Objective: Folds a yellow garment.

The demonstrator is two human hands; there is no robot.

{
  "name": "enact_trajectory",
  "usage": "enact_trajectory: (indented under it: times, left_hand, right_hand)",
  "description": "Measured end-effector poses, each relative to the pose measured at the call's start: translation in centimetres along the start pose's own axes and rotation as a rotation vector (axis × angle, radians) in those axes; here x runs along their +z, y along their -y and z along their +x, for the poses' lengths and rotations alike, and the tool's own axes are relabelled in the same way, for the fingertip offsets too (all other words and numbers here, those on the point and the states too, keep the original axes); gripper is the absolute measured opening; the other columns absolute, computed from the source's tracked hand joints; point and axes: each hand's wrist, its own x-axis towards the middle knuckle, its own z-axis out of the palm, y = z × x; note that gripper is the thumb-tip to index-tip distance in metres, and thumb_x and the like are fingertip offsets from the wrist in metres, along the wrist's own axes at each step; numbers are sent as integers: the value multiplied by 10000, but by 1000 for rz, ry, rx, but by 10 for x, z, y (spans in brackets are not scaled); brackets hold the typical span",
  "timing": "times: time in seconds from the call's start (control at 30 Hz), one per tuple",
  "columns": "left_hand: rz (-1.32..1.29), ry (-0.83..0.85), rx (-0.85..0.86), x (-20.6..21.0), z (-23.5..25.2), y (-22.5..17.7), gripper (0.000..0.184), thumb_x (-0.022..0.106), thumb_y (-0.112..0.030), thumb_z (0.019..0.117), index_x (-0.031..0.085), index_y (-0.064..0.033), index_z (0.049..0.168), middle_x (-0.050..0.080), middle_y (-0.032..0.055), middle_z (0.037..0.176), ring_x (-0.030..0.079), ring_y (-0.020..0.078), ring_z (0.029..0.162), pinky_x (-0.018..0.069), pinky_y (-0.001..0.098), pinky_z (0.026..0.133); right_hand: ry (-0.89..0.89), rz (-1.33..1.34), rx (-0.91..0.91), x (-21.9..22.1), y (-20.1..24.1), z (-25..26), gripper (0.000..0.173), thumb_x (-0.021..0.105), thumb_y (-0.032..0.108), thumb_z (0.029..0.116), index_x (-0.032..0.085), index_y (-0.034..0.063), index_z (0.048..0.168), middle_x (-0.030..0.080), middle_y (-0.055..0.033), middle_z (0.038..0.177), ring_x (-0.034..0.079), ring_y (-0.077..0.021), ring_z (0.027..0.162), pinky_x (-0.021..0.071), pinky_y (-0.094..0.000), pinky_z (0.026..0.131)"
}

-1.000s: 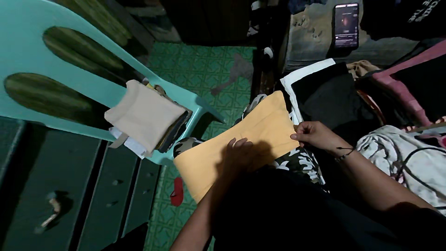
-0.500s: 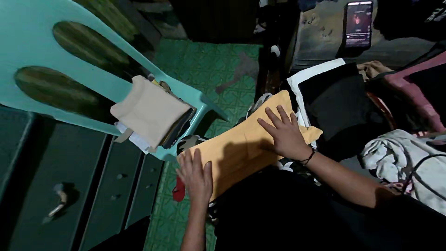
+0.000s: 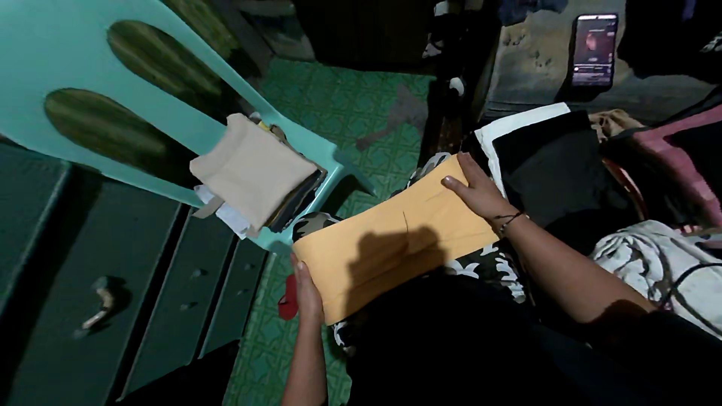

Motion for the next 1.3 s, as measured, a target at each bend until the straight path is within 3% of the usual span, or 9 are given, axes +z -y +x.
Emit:
enact_trajectory:
  times: [0.1, 0.27, 0.43, 0.67, 0.73, 0.87, 0.97, 1.13, 1.3]
  left_hand:
    - [-218, -28, -199, 2, -2, 6, 707, 101, -580, 1075, 341, -139, 1573, 546, 110, 1467, 578, 177, 1286, 518, 431, 1047]
    - [-536, 16, -474, 2, -8, 17, 678, 137, -631, 1058, 553, -173, 1335, 709, 35, 1063, 684, 124, 926, 597, 361, 761]
    - [-674, 107, -610, -14, -3, 50, 658, 201, -617, 1062, 566, -123, 1298, 719, 93, 1027, 711, 204, 918, 614, 412, 761]
    - [-742, 173, -495, -69, -7, 60, 435, 406, -384, 1071, 493, -108, 1396, 709, 102, 1161, 711, 219, 1037, 619, 442, 869]
    - [-718, 98, -406, -82, -15, 39, 385, 463, -286, 1011, 494, -87, 1338, 719, 91, 1085, 725, 194, 968, 635, 406, 809]
    - [-622, -34, -114, -96, -37, -25, 270, 538, -222, 909, 561, -95, 1146, 751, 1, 917, 740, 97, 843, 641, 301, 732]
    - [-606, 24, 96, -89, -52, -75, 145, 592, -233, 909, 661, -162, 1016, 768, -38, 882, 737, 46, 829, 627, 250, 750]
    - [-778, 261, 155, -44, -80, -153, 194, 766, -253, 840, 738, -158, 1008, 774, 4, 932, 741, 73, 879, 619, 259, 802]
    - [-715, 339, 65, 27, -96, -201, 396, 730, -148, 855, 575, -126, 1219, 742, 30, 999, 729, 122, 921, 626, 324, 825]
  right_hand:
    - [44, 127, 52, -4, -8, 11, 958, 493, 722, 946, 203, 144, 1653, 161, -125, 1714, 161, -281, 1580, 191, -558, 1264]
    - [78, 138, 139, -14, -4, 14, 923, 443, 711, 978, 172, 151, 1659, 160, -141, 1711, 181, -300, 1573, 205, -573, 1255]
    - [-164, 64, -198, -11, 40, -12, 741, 457, 511, 1044, 281, 79, 1621, 175, -188, 1696, 195, -323, 1566, 210, -530, 1262]
    - [490, 669, -115, 50, 129, -97, 681, 441, 432, 1078, 148, 238, 1661, 235, -3, 1699, 425, -171, 1445, 436, -420, 1136]
    - [510, 452, -142, 79, 130, -99, 630, 461, 236, 1094, 193, 98, 1647, 237, -135, 1689, 461, -238, 1421, 433, -424, 1118]
    - [615, 93, -373, 94, 115, -90, 546, 380, 181, 1114, 245, 5, 1612, 104, -201, 1708, 123, -295, 1587, 187, -437, 1273]
    - [327, 351, -478, 128, 91, -87, 593, 453, 266, 1086, 327, -73, 1556, 329, -315, 1594, 390, -357, 1472, 377, -369, 1169]
    - [621, 495, -175, 99, 115, -83, 671, 314, 393, 1106, 74, 100, 1661, 43, -156, 1723, 87, -289, 1590, 171, -502, 1269]
    - [647, 692, -108, 55, 124, -86, 620, 227, 434, 1123, 180, 113, 1651, 198, -94, 1708, 249, -206, 1553, 246, -435, 1252]
